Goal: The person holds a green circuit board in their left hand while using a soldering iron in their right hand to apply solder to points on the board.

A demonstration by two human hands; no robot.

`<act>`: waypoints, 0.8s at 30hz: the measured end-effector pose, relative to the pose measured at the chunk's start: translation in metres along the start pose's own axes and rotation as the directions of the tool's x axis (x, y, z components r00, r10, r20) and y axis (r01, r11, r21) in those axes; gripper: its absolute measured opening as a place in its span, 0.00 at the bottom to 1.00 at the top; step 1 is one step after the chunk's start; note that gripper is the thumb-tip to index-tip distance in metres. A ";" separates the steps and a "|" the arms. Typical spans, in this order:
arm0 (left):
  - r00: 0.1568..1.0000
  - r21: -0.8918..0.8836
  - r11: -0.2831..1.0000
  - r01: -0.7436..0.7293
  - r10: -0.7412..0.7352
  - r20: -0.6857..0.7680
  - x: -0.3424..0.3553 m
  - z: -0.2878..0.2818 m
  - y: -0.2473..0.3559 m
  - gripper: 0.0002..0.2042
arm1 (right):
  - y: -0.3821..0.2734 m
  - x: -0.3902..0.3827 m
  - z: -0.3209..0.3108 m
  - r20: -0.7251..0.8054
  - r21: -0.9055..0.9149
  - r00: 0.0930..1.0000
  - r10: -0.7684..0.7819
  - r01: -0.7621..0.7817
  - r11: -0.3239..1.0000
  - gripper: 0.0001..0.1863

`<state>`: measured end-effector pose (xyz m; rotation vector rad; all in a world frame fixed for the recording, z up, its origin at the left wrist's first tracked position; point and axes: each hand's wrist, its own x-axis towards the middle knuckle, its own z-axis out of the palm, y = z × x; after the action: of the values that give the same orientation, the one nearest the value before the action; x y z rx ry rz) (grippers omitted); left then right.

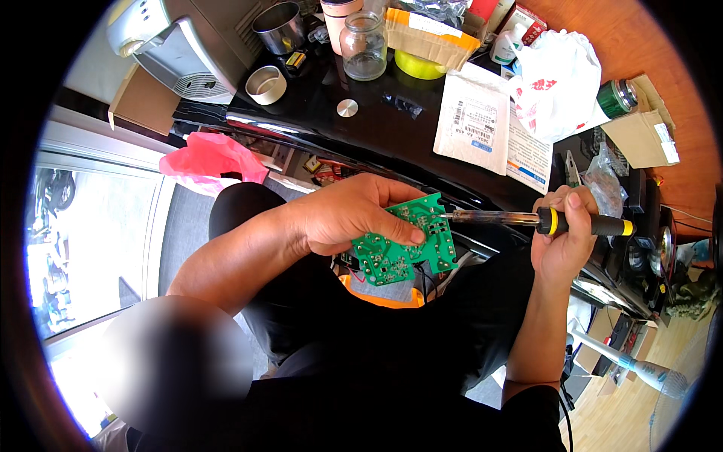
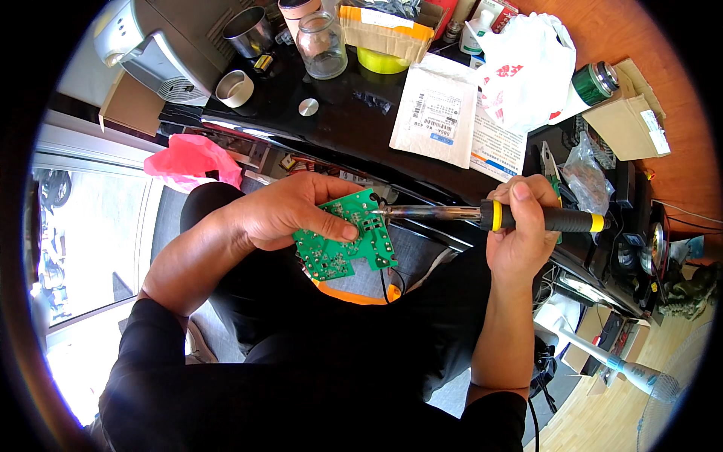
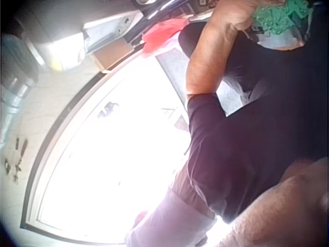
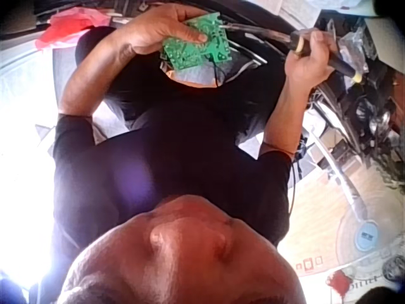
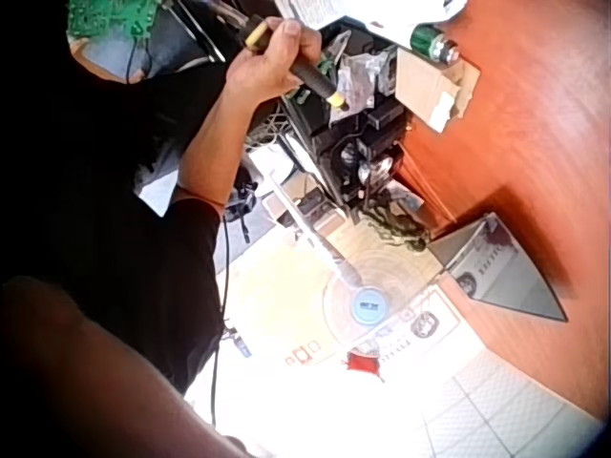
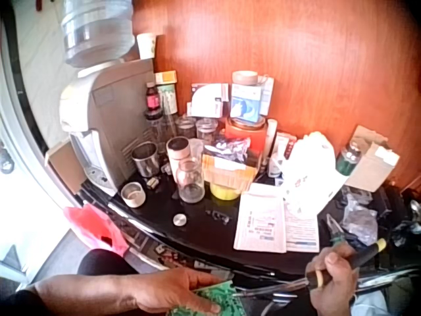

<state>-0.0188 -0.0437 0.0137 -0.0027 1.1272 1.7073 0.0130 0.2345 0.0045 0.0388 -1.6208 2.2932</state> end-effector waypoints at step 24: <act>1.000 -0.002 1.000 -0.022 0.022 0.006 0.000 0.000 -0.002 0.24 | 0.000 -0.001 0.000 0.000 0.002 1.000 -0.008 0.008 1.000 0.10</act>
<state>-0.0171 -0.0436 0.0125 0.0137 1.1242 1.7266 0.0140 0.2348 0.0044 0.0463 -1.6154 2.2887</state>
